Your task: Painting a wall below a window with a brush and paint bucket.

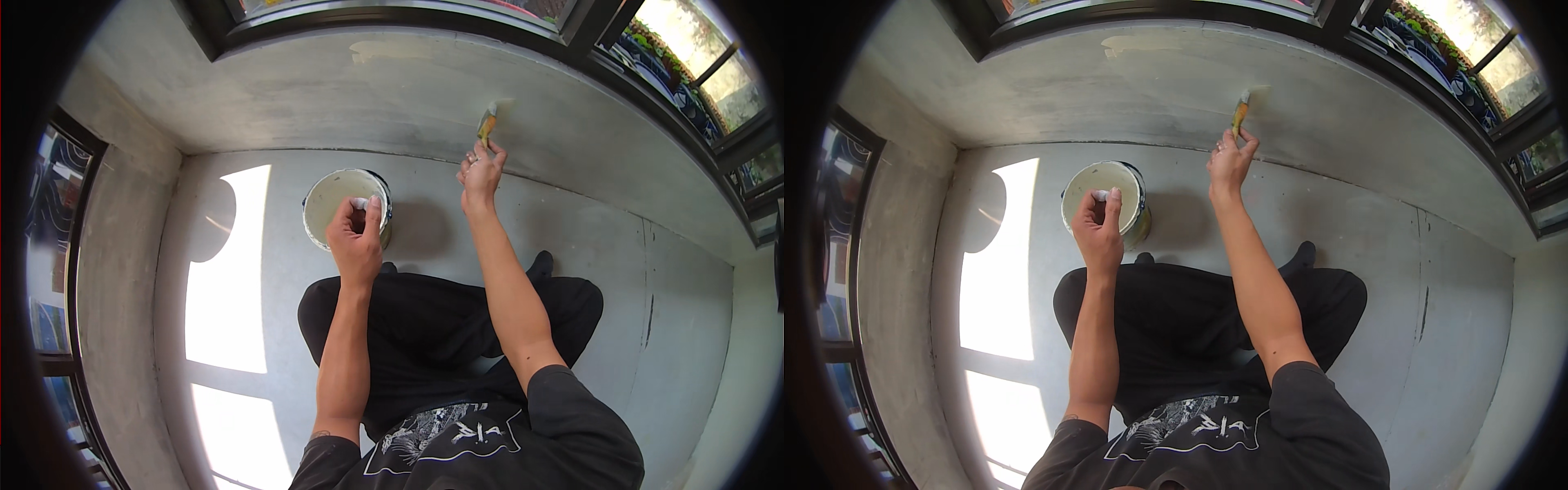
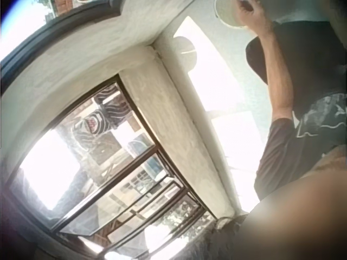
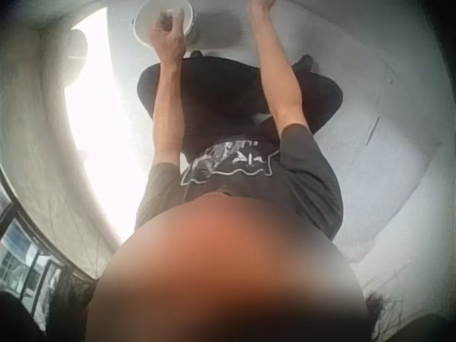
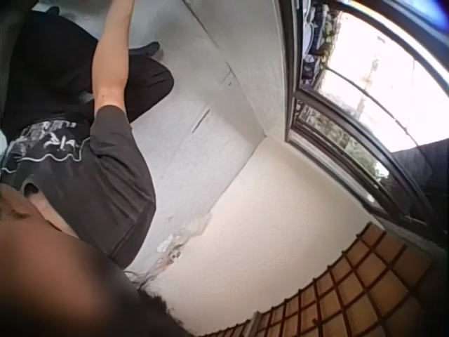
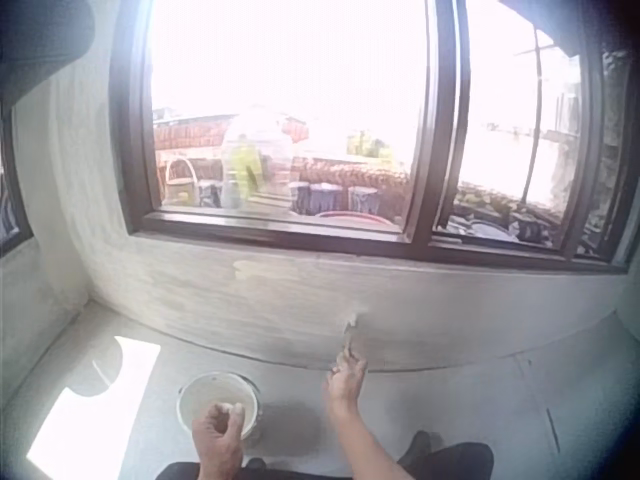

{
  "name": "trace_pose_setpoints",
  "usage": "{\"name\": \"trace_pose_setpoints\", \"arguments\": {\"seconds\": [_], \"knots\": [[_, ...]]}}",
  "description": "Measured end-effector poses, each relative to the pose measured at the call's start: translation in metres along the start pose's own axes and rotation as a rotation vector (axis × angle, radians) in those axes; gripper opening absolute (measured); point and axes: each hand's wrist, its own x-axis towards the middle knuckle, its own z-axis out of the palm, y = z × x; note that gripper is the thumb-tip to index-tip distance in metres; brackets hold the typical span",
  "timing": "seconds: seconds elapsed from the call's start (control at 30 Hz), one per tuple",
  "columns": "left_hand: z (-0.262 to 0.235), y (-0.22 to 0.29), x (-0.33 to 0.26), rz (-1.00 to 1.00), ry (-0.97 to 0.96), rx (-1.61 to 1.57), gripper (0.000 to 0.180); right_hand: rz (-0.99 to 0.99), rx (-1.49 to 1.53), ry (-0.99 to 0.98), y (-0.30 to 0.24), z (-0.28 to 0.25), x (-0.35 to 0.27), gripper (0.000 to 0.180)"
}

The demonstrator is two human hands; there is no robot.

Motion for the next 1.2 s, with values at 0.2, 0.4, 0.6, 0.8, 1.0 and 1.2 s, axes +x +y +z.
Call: {"name": "trace_pose_setpoints", "arguments": {"seconds": [0.2, 0.4, 0.6, 0.8, 1.0, 1.2], "knots": [[-0.007, -0.007, 0.003, -0.007, 0.093, -0.022, 0.031, 0.046, -0.135, -0.337, 0.055, 0.083, -0.025, 0.029], [-0.012, -0.007, 0.005, -0.055, 0.039, -0.070, 0.037, 0.134, -0.137, -0.400, 0.018, 0.034, -0.030, 0.028], [0.016, -0.011, -0.003, 0.004, -0.162, 0.170, 0.029, -0.090, -0.089, 0.033, -0.077, -0.122, 0.017, 0.026], [0.120, -0.003, 0.008, -0.035, -0.656, 0.458, 0.026, -0.313, 0.113, 0.237, -0.132, -0.197, 0.015, 0.026], [0.232, -0.074, 0.044, 0.177, -0.422, 0.407, 0.032, -0.204, 0.288, 0.209, -0.131, -0.212, 0.017, 0.026], [0.265, -0.100, 0.059, 0.293, -0.358, 0.387, 0.034, -0.180, 0.313, 0.197, -0.136, -0.218, 0.018, 0.027]]}}
